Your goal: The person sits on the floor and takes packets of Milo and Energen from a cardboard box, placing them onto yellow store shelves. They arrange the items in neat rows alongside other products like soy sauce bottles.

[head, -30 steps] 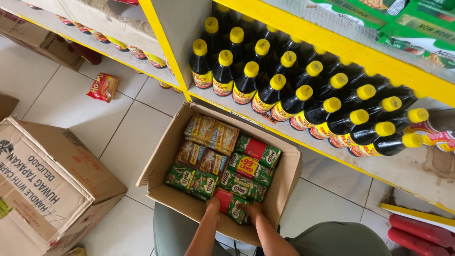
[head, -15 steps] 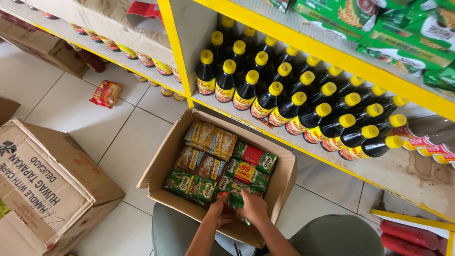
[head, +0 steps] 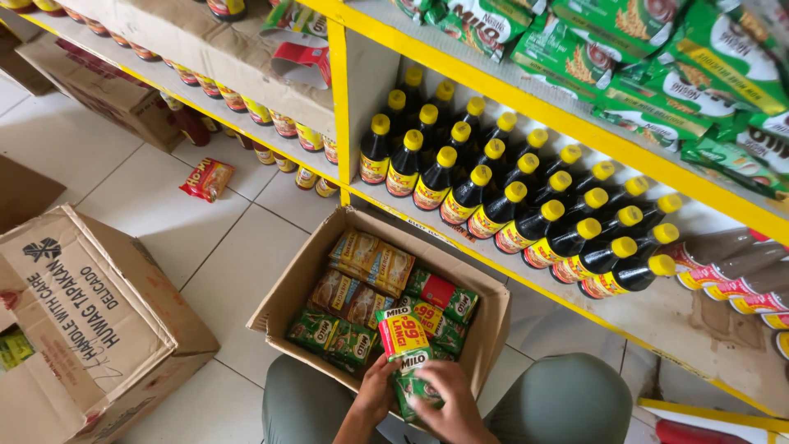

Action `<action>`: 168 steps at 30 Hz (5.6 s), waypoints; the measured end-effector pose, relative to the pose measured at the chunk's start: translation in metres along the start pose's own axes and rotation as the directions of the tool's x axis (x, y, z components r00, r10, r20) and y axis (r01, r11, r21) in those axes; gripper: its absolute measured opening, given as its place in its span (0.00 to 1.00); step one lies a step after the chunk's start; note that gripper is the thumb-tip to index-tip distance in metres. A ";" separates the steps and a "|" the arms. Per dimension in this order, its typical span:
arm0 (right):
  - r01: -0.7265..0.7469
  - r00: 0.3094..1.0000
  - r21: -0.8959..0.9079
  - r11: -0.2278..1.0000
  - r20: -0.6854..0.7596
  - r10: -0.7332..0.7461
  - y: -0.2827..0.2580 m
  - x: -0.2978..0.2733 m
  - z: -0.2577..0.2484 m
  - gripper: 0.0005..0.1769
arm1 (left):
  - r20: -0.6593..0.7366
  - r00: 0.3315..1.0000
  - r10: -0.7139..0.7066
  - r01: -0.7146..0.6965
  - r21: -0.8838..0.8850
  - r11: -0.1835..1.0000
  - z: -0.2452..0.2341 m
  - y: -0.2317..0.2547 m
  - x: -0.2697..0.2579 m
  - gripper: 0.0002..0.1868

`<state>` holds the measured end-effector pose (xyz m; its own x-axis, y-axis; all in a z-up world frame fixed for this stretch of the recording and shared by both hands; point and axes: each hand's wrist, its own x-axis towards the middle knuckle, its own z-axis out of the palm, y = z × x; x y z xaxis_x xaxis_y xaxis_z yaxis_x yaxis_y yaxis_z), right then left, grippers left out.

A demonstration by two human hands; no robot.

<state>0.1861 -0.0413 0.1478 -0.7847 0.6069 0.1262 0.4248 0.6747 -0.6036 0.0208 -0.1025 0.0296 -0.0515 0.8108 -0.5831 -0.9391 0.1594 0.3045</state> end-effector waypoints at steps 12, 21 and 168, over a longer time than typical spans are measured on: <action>-0.511 0.734 0.823 0.248 0.267 0.625 0.087 0.004 0.048 0.30 | 0.143 0.987 0.078 -0.094 0.105 0.990 0.034 0.030 -0.041 0.27; -0.438 0.791 0.877 0.199 0.271 0.549 0.081 0.015 0.006 0.32 | 0.118 0.942 0.315 -0.336 0.321 0.885 0.051 0.053 -0.046 0.37; -0.888 0.456 0.195 0.416 0.487 0.745 0.261 -0.017 0.263 0.41 | -0.697 0.655 -0.292 0.626 0.284 0.727 -0.156 -0.090 0.160 0.27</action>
<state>0.1916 0.0141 -0.2186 -0.2614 0.5745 -0.7756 0.7860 -0.3398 -0.5165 0.0440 -0.0749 -0.2085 0.0035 0.0924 -0.9957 -0.6179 0.7831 0.0705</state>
